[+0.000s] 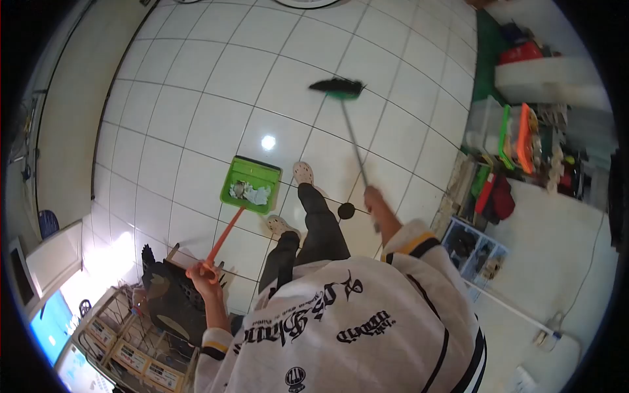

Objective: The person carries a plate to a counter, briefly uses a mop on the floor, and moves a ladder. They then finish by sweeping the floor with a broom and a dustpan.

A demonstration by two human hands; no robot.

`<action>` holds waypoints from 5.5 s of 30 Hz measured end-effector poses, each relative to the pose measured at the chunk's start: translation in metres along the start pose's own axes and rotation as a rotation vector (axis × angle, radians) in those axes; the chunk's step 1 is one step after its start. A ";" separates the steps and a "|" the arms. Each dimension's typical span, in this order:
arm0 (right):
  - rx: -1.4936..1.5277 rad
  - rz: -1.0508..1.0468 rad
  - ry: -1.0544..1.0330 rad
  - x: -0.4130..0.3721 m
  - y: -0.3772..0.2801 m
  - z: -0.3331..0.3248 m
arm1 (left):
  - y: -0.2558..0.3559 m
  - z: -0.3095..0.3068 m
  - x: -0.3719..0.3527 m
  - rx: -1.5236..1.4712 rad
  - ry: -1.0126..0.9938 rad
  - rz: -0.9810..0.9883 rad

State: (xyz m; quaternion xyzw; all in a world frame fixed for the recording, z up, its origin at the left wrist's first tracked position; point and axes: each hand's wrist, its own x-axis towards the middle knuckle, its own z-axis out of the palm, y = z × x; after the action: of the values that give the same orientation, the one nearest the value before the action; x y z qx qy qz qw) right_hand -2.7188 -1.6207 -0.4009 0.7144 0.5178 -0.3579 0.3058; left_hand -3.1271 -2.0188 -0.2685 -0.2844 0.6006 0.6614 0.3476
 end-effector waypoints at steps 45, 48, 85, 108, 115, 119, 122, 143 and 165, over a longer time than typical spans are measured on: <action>-0.809 -0.623 0.280 -0.163 0.017 -0.172 | -0.022 0.080 0.051 0.497 0.055 0.063; -0.848 -0.509 0.368 -0.207 0.022 -0.227 | -0.009 0.060 0.048 0.515 0.089 0.050; -0.958 -0.101 0.448 -0.256 -0.056 -0.036 | 0.143 -0.208 0.059 -0.435 0.049 0.199; -0.698 -0.728 -0.039 -0.130 -0.282 -0.115 | 0.271 -0.185 0.013 -0.695 0.154 0.609; -0.563 -0.198 0.169 -0.166 -0.254 -0.318 | 0.264 -0.144 0.054 -0.847 0.175 0.568; -0.760 -0.078 0.529 -0.075 -0.279 -0.312 | 0.250 -0.134 0.068 -0.774 0.313 0.538; -0.667 -0.037 0.587 0.001 -0.335 -0.281 | 0.245 -0.138 0.076 -0.814 0.406 0.448; -0.897 -1.163 0.209 -0.045 -0.820 0.072 | 0.257 -0.119 0.181 -1.110 0.725 0.506; -1.158 -0.865 0.527 0.116 -1.253 -0.185 | 0.358 0.085 0.268 -1.118 0.954 0.563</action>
State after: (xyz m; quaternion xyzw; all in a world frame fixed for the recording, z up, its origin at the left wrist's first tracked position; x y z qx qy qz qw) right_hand -3.8595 -1.0643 -0.4764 0.2359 0.9117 0.0645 0.3302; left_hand -3.5700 -1.9163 -0.2580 -0.5076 0.3127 0.7350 -0.3232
